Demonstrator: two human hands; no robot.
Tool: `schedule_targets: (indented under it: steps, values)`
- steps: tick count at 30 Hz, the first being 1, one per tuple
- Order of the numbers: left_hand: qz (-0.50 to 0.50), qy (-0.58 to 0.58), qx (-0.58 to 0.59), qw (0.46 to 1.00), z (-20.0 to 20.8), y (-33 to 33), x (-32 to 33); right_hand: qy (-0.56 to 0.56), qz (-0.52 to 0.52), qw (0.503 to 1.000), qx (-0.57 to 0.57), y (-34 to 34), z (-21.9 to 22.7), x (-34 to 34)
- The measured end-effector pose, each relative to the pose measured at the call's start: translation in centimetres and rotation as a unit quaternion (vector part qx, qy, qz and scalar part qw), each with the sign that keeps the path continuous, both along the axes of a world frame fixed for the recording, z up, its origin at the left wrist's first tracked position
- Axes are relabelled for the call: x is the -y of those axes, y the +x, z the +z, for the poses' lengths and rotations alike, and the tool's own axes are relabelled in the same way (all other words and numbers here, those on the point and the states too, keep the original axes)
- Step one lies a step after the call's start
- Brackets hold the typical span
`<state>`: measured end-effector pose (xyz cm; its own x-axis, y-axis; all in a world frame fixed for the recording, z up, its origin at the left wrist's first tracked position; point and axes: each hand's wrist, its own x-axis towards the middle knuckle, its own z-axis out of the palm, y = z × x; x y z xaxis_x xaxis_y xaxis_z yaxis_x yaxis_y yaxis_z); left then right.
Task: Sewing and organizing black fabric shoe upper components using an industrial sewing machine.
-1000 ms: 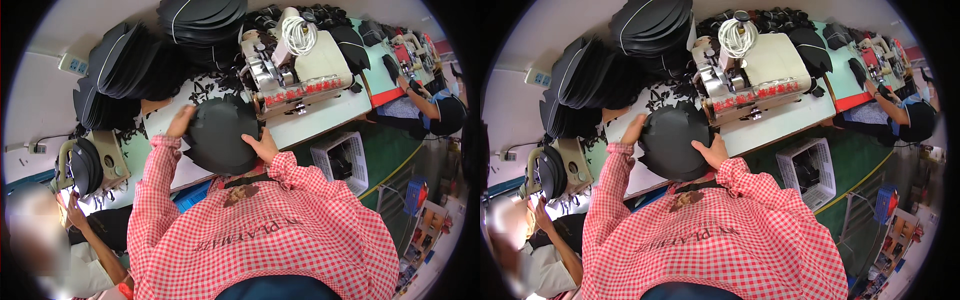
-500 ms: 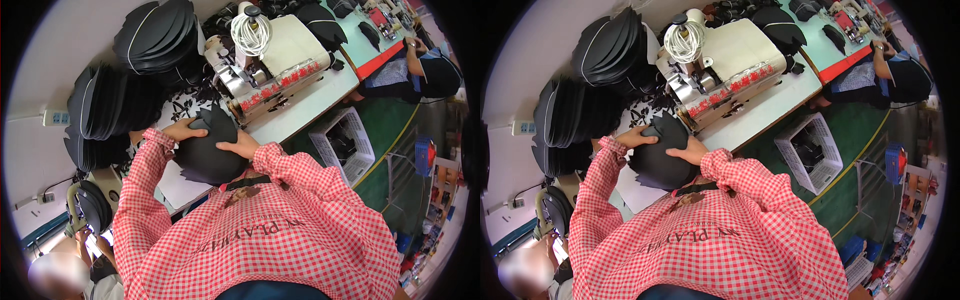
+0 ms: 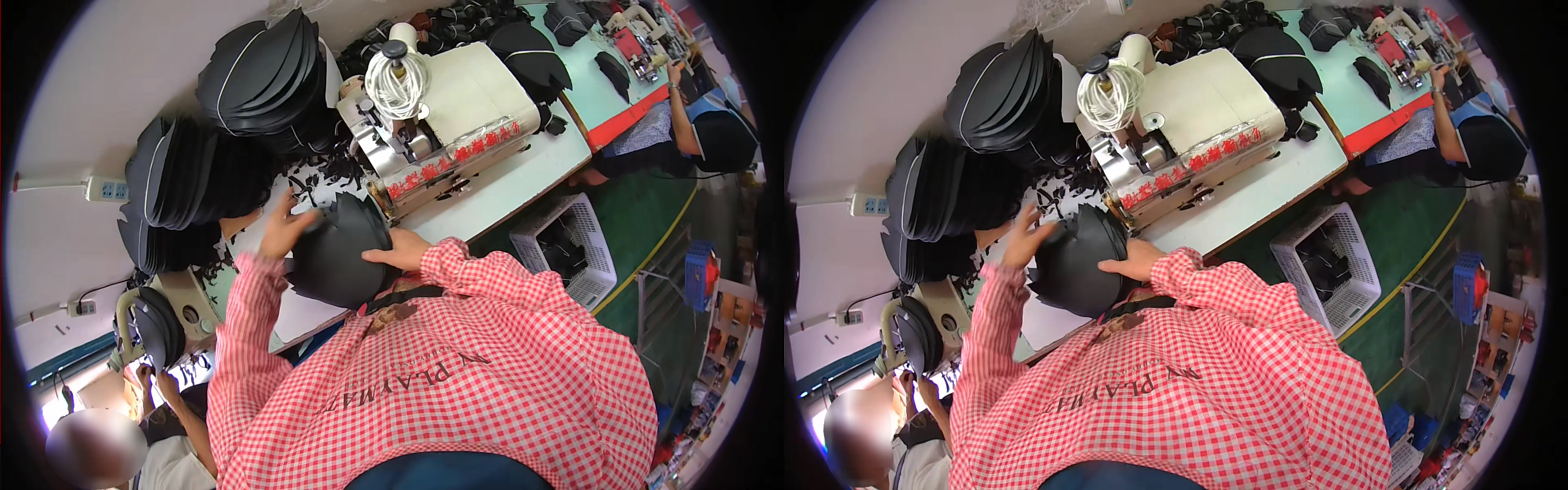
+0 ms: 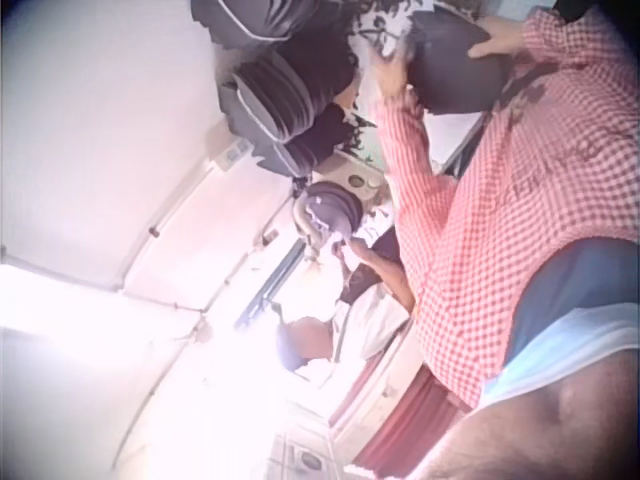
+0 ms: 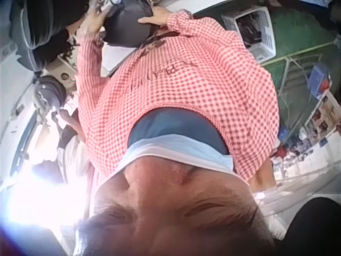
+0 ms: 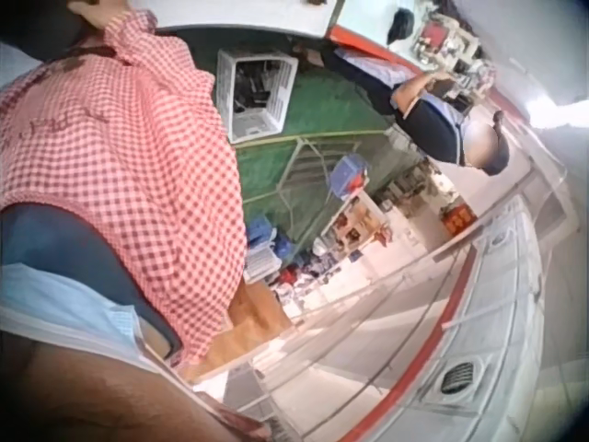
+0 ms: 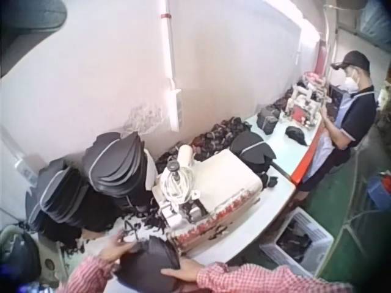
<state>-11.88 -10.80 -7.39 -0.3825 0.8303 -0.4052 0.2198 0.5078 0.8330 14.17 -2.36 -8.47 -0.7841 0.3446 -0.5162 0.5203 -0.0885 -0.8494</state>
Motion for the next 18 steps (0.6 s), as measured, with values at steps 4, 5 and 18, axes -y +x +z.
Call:
schedule_targets:
  steps: [4, 5, 18]
  values:
    - [0.244, -0.154, 0.039, 0.957, -2.5, -4.1, 15.7, 0.017, 0.121, 0.988, 0.090, 1.9, -5.4, -0.3]
    - [0.313, -0.175, 0.093, 0.929, -2.5, -1.6, 17.8, -0.016, 0.155, 0.984, 0.082, 1.8, -5.2, -0.6]
    - [0.413, 0.025, 0.308, 0.856, -4.9, 5.6, 5.4, -0.110, 0.245, 0.960, 0.080, 2.1, -4.5, -4.3]
